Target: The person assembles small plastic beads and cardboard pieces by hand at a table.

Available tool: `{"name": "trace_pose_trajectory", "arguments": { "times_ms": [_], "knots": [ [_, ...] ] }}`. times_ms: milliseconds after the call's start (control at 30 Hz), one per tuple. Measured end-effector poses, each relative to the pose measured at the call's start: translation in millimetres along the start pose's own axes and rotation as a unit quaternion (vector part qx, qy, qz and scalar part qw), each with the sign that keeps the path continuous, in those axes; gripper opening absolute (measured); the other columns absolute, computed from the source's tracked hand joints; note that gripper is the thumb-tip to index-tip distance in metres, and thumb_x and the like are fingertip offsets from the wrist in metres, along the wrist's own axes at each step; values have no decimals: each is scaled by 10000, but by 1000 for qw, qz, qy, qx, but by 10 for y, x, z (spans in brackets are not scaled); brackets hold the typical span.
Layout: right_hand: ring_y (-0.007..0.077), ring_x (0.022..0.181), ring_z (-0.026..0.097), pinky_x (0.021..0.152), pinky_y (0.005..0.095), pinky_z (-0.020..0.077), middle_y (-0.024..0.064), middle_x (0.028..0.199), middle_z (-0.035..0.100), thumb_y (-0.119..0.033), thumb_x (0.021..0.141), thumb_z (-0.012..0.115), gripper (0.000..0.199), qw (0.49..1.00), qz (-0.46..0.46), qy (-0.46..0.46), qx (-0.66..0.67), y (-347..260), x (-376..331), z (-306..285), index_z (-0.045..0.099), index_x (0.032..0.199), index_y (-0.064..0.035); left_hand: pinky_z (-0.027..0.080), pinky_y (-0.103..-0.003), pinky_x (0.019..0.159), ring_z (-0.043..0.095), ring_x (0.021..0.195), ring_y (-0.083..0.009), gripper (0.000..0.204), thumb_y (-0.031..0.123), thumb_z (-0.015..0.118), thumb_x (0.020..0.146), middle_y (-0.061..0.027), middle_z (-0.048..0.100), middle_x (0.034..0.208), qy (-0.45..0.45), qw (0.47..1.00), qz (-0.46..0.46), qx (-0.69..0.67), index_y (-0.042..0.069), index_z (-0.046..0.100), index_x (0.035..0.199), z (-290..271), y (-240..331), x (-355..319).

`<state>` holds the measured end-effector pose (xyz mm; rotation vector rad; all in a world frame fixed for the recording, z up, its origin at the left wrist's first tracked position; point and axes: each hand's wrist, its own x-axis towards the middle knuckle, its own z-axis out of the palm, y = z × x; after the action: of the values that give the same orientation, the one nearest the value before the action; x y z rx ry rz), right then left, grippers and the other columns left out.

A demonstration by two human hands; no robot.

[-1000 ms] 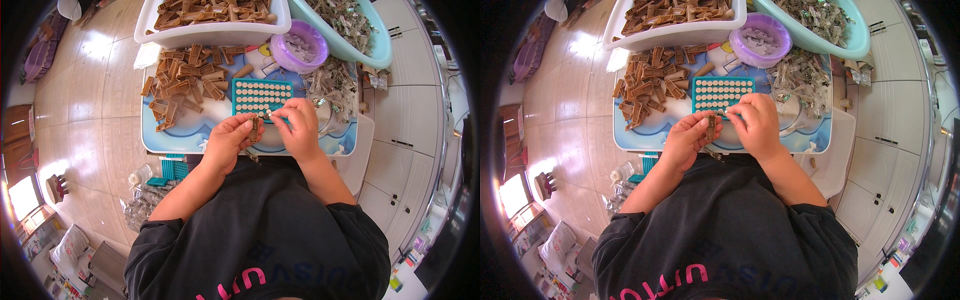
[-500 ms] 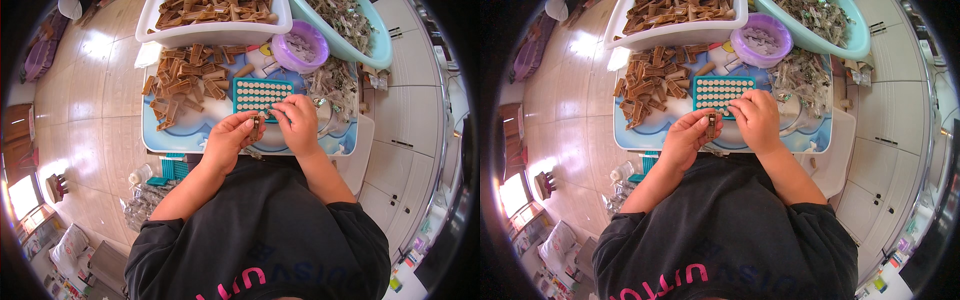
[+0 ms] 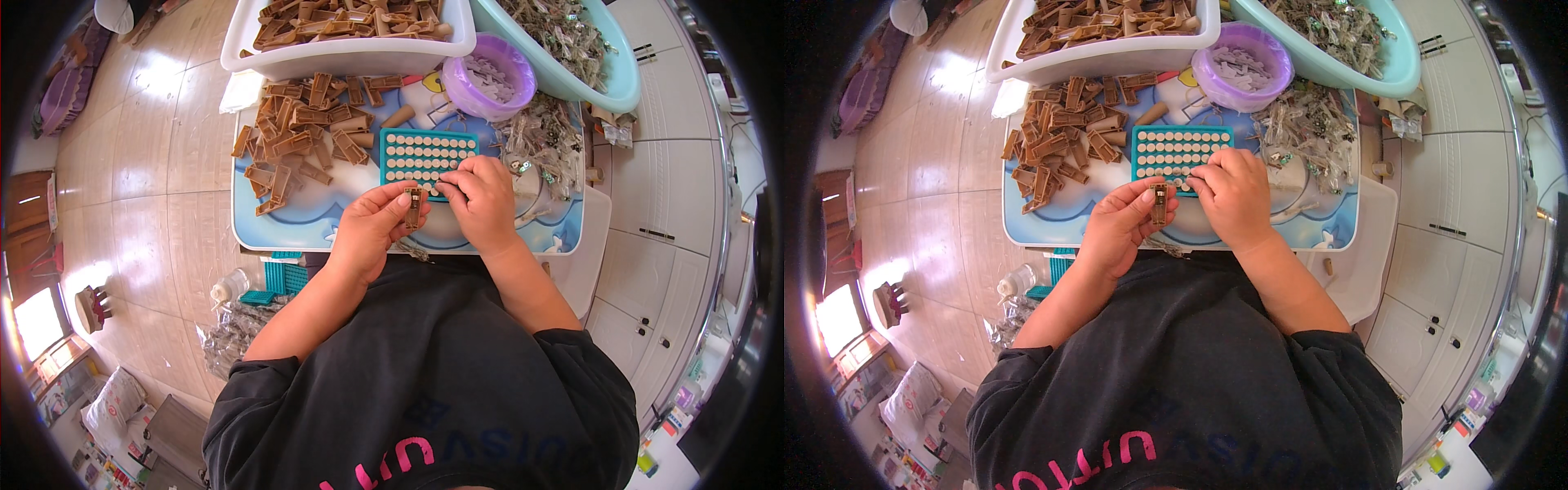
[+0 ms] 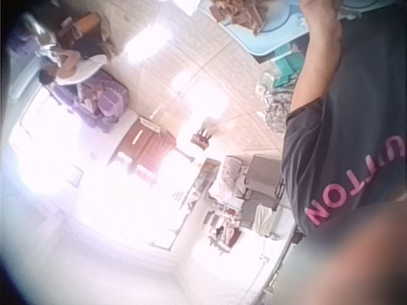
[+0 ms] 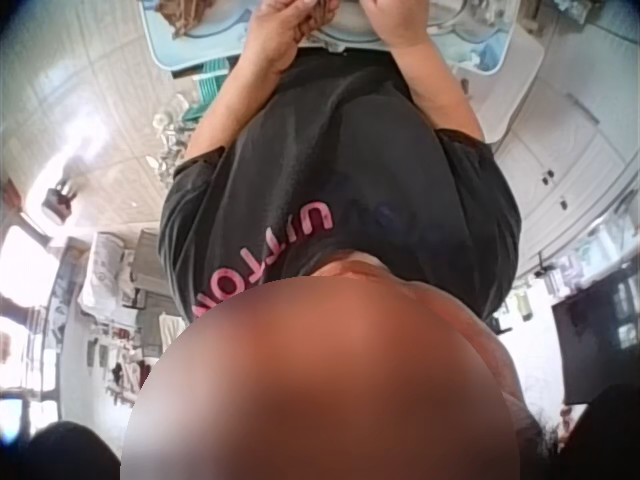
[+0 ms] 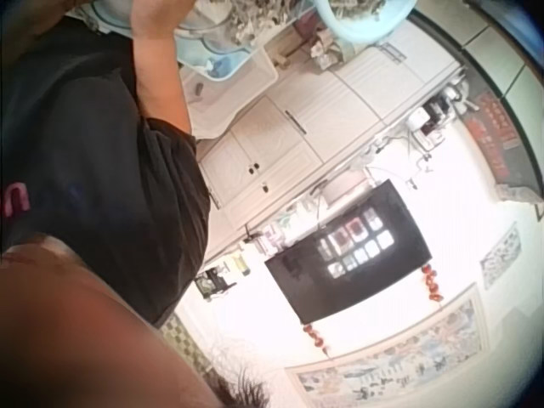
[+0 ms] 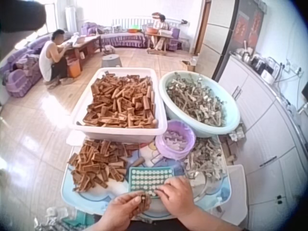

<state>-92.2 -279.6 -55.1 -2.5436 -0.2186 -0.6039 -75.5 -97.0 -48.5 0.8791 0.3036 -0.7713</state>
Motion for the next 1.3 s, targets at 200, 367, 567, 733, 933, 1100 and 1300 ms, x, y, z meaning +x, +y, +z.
{"name": "trace_pose_trajectory", "arguments": {
  "times_ms": [200,367,567,733,933,1100,1300],
  "knots": [
    [238,745,514,653,353,394,30,781,536,-107,628,731,152,998,3,14,57,-58,12,-51,622,731,-87,523,-319,821,624,933,-208,278,117,536,909,-130,624,1038,-4,1000,2,-8,-31,528,1145,-8,-2,2],
    [239,716,511,636,355,391,38,776,534,-80,614,739,174,993,-19,30,111,-230,67,-108,621,742,-84,522,-311,813,625,911,-192,278,122,537,911,-111,623,1013,-14,1000,1,1,-30,531,1143,1,-20,-6],
    [237,721,525,639,355,403,31,777,536,-69,624,728,170,993,-58,28,97,-245,18,-57,627,760,-72,518,-306,818,621,906,-178,268,123,539,911,-88,622,1000,-29,1000,1,-1,-21,545,1137,2,-42,-9],
    [238,735,527,657,357,414,36,789,547,-67,638,713,167,990,-112,32,82,-292,19,-53,637,788,-72,520,-309,815,621,902,-180,260,125,542,909,-86,623,999,-11,1000,-2,0,-12,554,1130,5,-34,-10],
    [235,743,518,661,349,410,33,778,548,-84,621,726,186,999,-11,28,36,-83,-5,-66,643,787,-81,524,-319,818,625,925,-206,282,125,535,911,-127,622,1040,-5,1000,10,-14,-27,531,1149,6,8,-16],
    [239,740,517,650,348,410,38,752,547,-84,617,734,177,999,-21,-18,25,-90,-14,-34,636,763,-71,526,-319,820,626,933,-212,293,129,543,907,-144,619,1060,12,1000,14,-14,-34,524,1150,-5,14,-19],
    [237,740,520,637,334,408,47,745,554,-62,626,732,160,999,-23,-21,43,-128,8,-72,624,743,-68,524,-314,823,627,927,-208,285,129,545,906,-138,625,1044,4,1000,8,-11,-30,532,1143,-17,14,-17]
  ]
}}
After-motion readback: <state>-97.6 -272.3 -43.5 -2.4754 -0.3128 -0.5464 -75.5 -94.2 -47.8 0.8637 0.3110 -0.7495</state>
